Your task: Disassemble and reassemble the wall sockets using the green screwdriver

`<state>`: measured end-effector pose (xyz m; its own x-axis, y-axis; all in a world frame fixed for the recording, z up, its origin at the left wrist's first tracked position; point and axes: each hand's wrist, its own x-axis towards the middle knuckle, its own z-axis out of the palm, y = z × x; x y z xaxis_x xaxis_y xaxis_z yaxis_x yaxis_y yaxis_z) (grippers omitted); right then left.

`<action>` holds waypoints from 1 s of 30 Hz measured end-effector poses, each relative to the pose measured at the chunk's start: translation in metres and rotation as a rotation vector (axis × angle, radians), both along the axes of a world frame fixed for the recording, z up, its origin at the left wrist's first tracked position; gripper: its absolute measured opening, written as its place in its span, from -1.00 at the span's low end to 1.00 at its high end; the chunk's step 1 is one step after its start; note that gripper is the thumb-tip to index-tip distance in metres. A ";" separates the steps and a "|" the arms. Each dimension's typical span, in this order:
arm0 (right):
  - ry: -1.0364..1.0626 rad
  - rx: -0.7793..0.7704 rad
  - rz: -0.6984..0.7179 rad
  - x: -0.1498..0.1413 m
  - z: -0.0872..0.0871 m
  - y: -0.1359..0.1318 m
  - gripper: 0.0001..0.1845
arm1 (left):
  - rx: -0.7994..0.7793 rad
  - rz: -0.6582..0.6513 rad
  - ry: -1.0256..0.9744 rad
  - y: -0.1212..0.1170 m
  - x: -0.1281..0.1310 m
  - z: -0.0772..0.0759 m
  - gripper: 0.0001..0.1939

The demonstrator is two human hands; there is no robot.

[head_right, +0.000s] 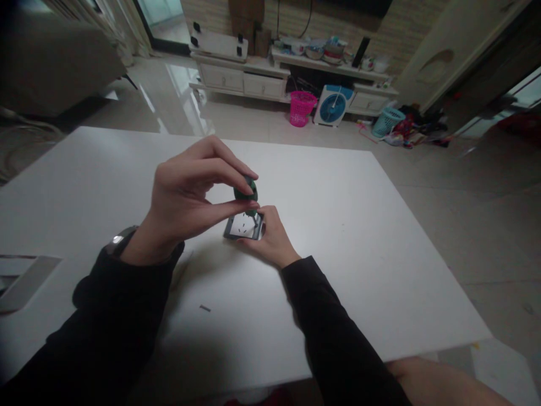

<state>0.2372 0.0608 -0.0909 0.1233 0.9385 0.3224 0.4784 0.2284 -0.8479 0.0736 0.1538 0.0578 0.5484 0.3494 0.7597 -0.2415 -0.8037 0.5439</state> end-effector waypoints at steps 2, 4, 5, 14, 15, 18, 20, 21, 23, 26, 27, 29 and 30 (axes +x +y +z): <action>0.027 0.006 -0.010 -0.001 -0.001 0.000 -0.13 | -0.017 -0.013 0.002 0.000 0.000 -0.001 -0.90; 0.027 0.000 -0.014 -0.001 -0.003 0.000 -0.08 | -0.028 -0.046 0.025 -0.001 0.000 0.000 -0.83; 0.027 0.003 -0.017 -0.001 -0.003 -0.001 -0.07 | -0.030 -0.062 0.041 -0.001 -0.001 0.001 -0.78; -0.033 0.000 -0.034 0.000 0.000 0.001 -0.26 | 0.016 -0.134 0.086 -0.005 -0.004 0.008 -0.71; -0.041 -0.001 -0.041 0.001 -0.001 0.002 -0.25 | 0.017 -0.125 0.079 -0.004 -0.004 0.008 -0.73; -0.059 -0.005 -0.034 0.002 -0.003 0.003 -0.26 | 0.018 -0.074 0.053 -0.002 -0.003 0.005 -0.78; -0.071 -0.015 -0.021 0.002 -0.004 0.003 -0.27 | 0.018 -0.045 0.040 0.000 -0.002 0.003 -0.78; -0.073 -0.021 -0.018 0.002 -0.004 0.002 -0.27 | 0.013 -0.038 0.039 0.001 -0.003 0.003 -0.77; -0.067 -0.025 -0.022 0.002 -0.003 0.002 -0.24 | -0.001 -0.043 0.043 0.001 -0.003 0.002 -0.77; -0.036 0.003 -0.052 0.000 -0.002 0.001 -0.19 | -0.023 -0.071 0.053 -0.001 -0.005 0.004 -0.78; -0.026 0.014 -0.060 0.000 -0.002 0.000 -0.17 | -0.027 -0.085 0.061 -0.001 -0.006 0.004 -0.76; -0.015 0.025 -0.062 -0.001 -0.001 0.000 -0.16 | -0.035 -0.128 0.082 -0.002 -0.006 0.006 -0.69; -0.014 0.025 -0.059 -0.001 -0.001 0.000 -0.17 | -0.039 -0.156 0.090 -0.003 -0.007 0.006 -0.65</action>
<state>0.2366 0.0605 -0.0916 0.1732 0.9215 0.3475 0.5038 0.2203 -0.8353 0.0668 0.1511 0.0643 0.6638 0.2826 0.6924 -0.3105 -0.7381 0.5990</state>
